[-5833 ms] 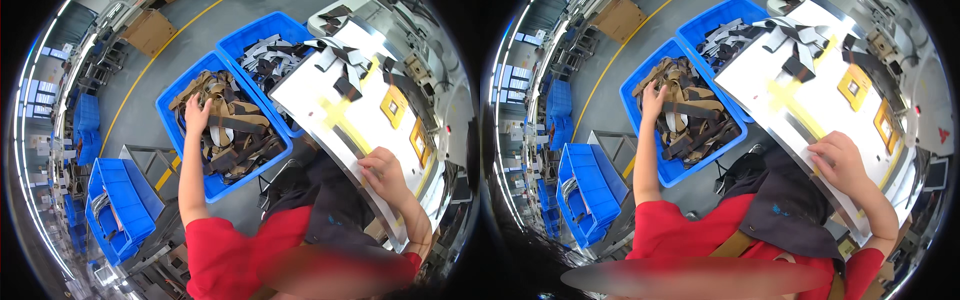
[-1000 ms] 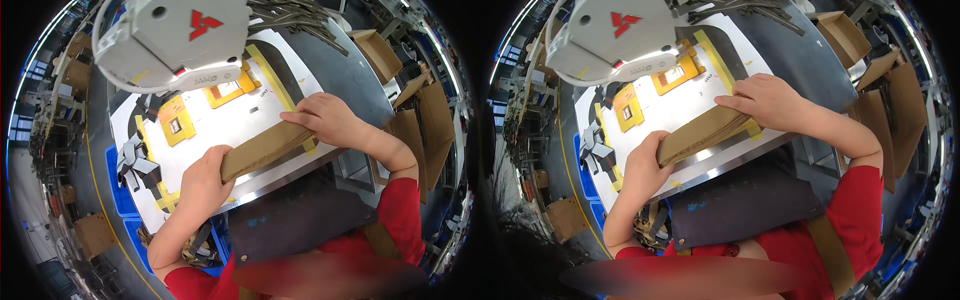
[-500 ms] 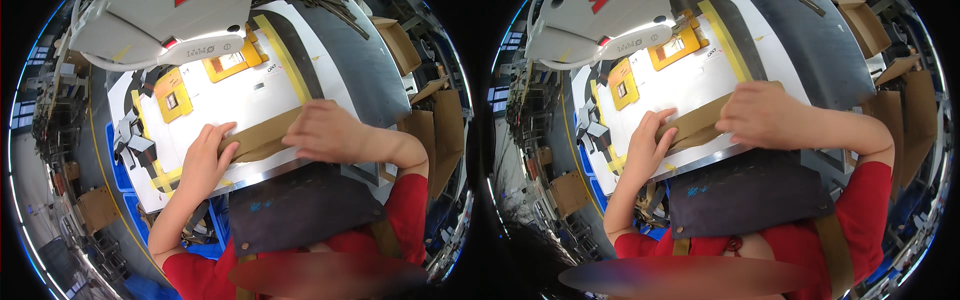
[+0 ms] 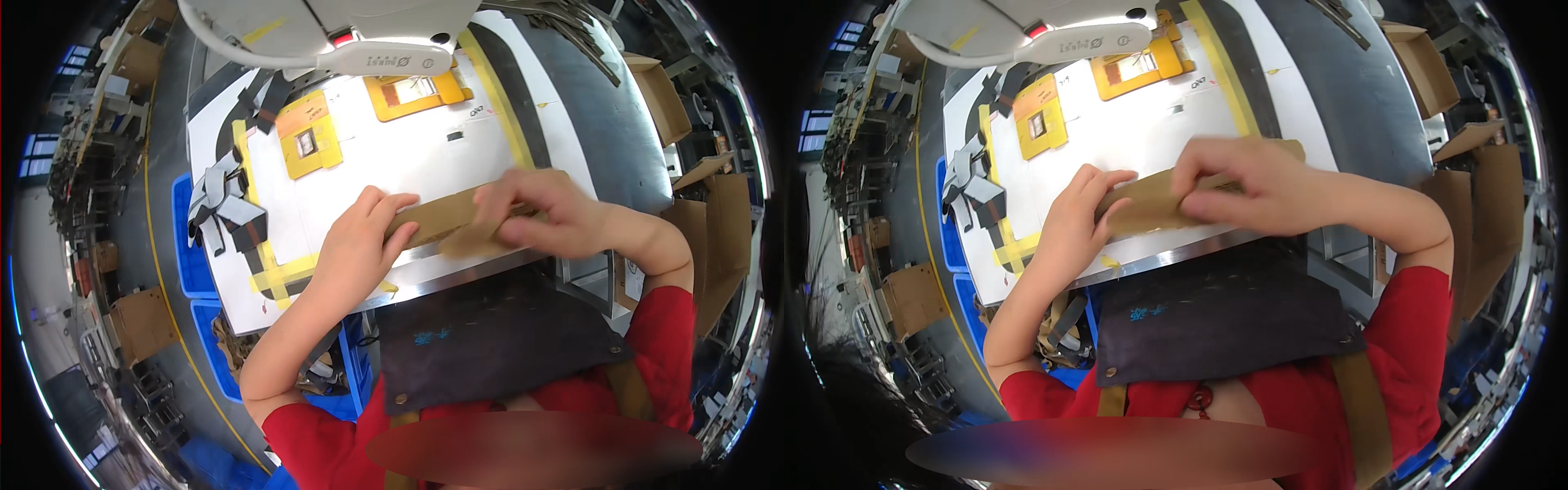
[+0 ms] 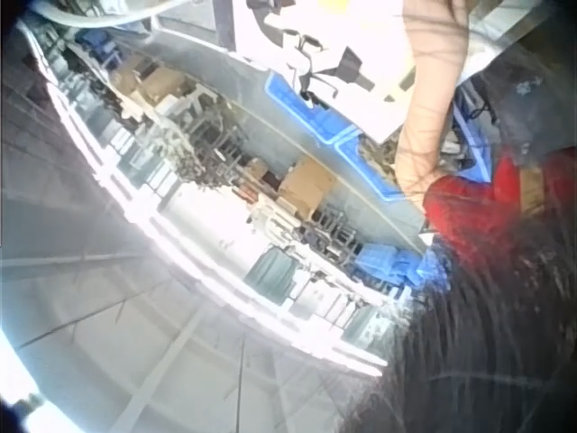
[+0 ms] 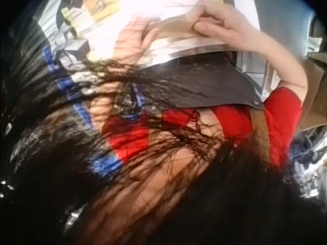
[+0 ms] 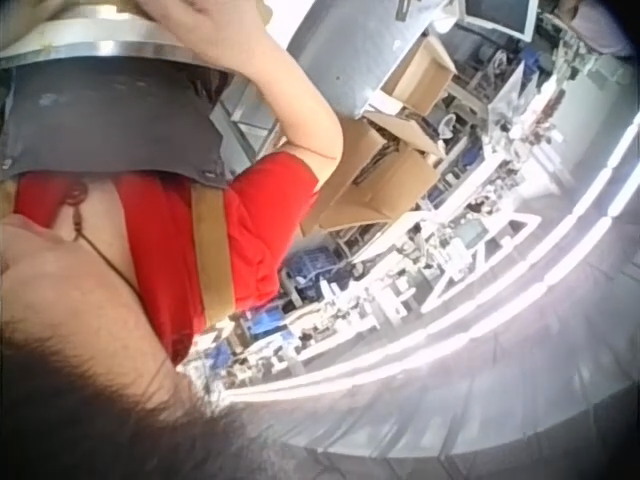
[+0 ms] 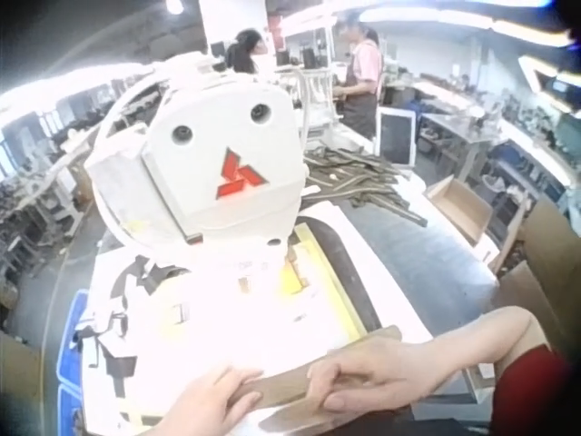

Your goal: Sewing small webbing straps and buckles onto a larger textile assembly using an industrial sewing machine.

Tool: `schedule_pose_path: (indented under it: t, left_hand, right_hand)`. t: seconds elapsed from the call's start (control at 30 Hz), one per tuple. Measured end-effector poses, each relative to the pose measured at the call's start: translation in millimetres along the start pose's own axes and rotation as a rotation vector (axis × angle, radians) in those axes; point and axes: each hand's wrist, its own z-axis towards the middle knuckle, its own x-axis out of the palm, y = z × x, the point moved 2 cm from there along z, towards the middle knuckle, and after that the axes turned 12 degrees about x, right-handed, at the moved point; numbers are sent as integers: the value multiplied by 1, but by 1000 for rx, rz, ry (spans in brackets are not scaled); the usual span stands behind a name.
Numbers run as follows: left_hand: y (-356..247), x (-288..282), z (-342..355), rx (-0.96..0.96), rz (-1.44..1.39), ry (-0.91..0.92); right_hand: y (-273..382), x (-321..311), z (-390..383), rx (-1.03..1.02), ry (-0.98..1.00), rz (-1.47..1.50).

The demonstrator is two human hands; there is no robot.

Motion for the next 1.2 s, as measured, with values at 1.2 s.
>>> schedule_pose_path:
  t: [1.2]
  left_hand:
    - [42, 4, 88, -383, -674, -12]
  right_hand:
    - [-75, -125, 22, 507, -139, 104]
